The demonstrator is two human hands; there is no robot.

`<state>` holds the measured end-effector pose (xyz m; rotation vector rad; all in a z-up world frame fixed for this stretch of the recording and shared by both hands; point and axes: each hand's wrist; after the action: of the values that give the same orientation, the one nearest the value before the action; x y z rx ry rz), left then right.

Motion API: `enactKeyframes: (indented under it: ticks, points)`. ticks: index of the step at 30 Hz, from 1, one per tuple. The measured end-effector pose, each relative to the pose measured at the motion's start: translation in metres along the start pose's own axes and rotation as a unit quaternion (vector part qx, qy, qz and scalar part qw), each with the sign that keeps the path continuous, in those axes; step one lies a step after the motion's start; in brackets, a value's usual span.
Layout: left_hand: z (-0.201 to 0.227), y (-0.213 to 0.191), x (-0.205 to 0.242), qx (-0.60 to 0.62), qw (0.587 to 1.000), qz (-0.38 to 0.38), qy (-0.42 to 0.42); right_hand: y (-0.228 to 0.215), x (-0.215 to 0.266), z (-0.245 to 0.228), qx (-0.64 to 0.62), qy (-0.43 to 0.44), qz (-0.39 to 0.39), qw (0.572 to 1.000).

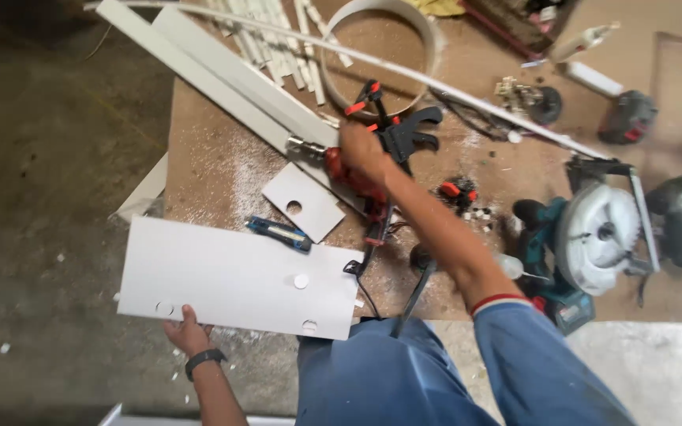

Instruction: Modifying a white wooden panel by drilling holes and using various hand tools.

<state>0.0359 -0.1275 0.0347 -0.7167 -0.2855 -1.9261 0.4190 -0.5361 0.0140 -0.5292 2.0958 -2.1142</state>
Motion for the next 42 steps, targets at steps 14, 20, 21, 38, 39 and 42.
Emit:
enactKeyframes:
  ticks: [14,20,21,38,39,42]
  points:
    - [-0.002,0.001,-0.010,0.122,0.993,0.009,0.002,-0.016,-0.050,0.051,0.138,-0.083,-0.237,0.958]
    - [-0.021,-0.011,-0.024,0.152,0.988,-0.027,0.025,-0.093,-0.011,0.010,0.141,-0.071,0.013,0.987]
    - [-0.012,-0.009,-0.017,0.155,0.987,-0.034,0.022,-0.121,-0.007,-0.009,0.139,-0.066,0.063,0.986]
    - [-0.001,-0.047,-0.090,0.145,0.983,-0.105,0.042,-0.055,0.181,-0.416,-0.105,-0.208,-0.273,0.933]
    - [0.012,-0.046,-0.086,0.151,0.979,-0.126,0.043,-0.057,0.182,-0.428,-0.064,-0.193,-0.293,0.934]
    - [0.022,-0.048,-0.079,0.188,0.972,-0.143,0.008,-0.092,0.185,-0.453,0.049,-0.177,-0.371,0.910]
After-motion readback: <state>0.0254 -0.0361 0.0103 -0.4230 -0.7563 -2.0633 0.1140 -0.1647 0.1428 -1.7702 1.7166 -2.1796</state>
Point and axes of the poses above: each hand's wrist, its own x-axis away from the middle knuckle, its own y-axis out of the palm, z = x × y, and after that the axes turned 13 degrees about x, right-handed
